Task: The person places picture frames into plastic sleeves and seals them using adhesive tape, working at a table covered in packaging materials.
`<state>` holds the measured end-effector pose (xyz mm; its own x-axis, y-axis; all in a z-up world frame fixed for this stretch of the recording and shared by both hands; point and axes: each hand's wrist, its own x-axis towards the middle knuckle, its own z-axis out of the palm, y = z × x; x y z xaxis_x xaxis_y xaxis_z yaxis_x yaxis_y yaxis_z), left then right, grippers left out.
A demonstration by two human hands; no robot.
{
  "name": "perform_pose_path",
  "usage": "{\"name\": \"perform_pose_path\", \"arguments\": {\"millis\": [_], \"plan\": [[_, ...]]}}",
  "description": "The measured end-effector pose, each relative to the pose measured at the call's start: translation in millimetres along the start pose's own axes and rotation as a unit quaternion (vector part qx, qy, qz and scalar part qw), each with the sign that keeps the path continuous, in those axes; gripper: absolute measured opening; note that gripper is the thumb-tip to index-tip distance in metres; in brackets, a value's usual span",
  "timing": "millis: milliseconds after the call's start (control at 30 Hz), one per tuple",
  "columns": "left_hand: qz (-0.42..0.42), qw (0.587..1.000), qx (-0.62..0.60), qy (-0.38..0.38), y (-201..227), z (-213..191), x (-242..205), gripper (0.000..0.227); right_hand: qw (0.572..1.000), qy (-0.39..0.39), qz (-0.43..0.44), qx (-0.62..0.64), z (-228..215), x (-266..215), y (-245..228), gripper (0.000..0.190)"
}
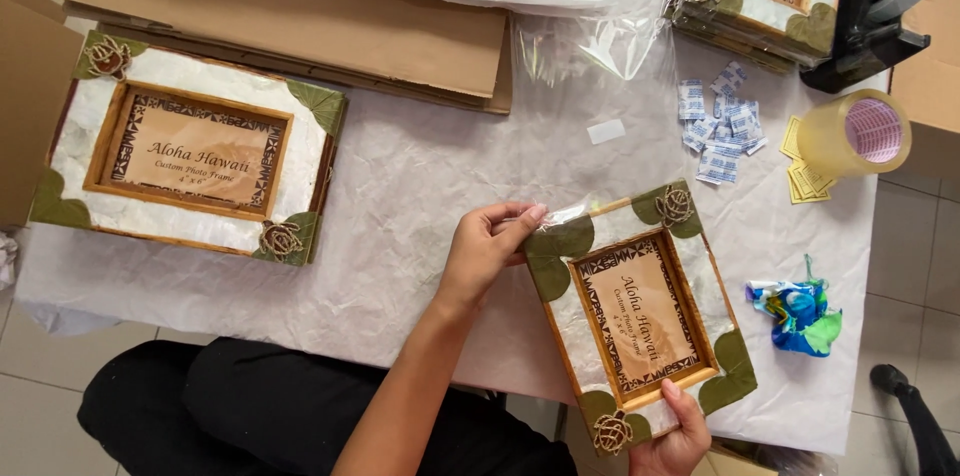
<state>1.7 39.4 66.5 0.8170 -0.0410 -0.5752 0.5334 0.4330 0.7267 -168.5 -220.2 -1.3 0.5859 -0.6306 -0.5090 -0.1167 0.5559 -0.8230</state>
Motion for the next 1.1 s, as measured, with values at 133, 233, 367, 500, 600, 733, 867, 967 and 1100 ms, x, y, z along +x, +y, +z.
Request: {"name": "perform_pose_path", "arguments": {"millis": [133, 233, 367, 500, 600, 733, 867, 967, 1100], "plan": [[-0.004, 0.999, 0.040, -0.009, 1.0, -3.5, -4.3, 0.034, 1.000, -0.009, -0.008, -0.009, 9.4, -6.9, -4.4, 0.051], [0.005, 1.000, 0.001, -0.029, -5.2, -6.6, -6.6, 0.031, 0.997, -0.070, -0.002, -0.013, 35.2, -26.3, -16.8, 0.070], [0.029, 0.996, -0.037, -0.070, -11.1, -2.4, -8.9, 0.033, 0.999, -0.053, -0.005, -0.012, 37.6, -31.4, -10.0, 0.070], [0.037, 0.992, -0.116, 0.020, -26.0, 2.7, 3.6, 0.035, 0.993, -0.056, 0.097, -0.027, 59.2, -50.9, -17.5, 0.069], [0.035, 0.988, -0.144, 0.043, -33.9, 0.9, 14.7, 0.036, 0.981, -0.035, 0.182, -0.058, 82.6, -67.6, -33.5, 0.065], [0.040, 0.990, -0.122, 0.060, -37.6, -1.4, 16.9, 0.030, 0.983, -0.033, 0.172, -0.053, 71.1, -61.3, -27.8, 0.062], [0.024, 0.988, -0.135, 0.068, -26.9, 4.9, 9.5, 0.036, 0.984, -0.024, 0.174, -0.029, 62.6, -59.0, -23.8, 0.057], [0.031, 0.987, -0.141, 0.071, -26.6, 6.3, 8.6, 0.032, 0.983, 0.000, 0.183, -0.030, 83.9, -77.6, -36.3, 0.056], [0.029, 0.988, -0.125, 0.088, -23.0, 8.5, 6.0, 0.027, 0.971, 0.026, 0.238, -0.031, 113.6, -102.2, -55.7, 0.064]]}}
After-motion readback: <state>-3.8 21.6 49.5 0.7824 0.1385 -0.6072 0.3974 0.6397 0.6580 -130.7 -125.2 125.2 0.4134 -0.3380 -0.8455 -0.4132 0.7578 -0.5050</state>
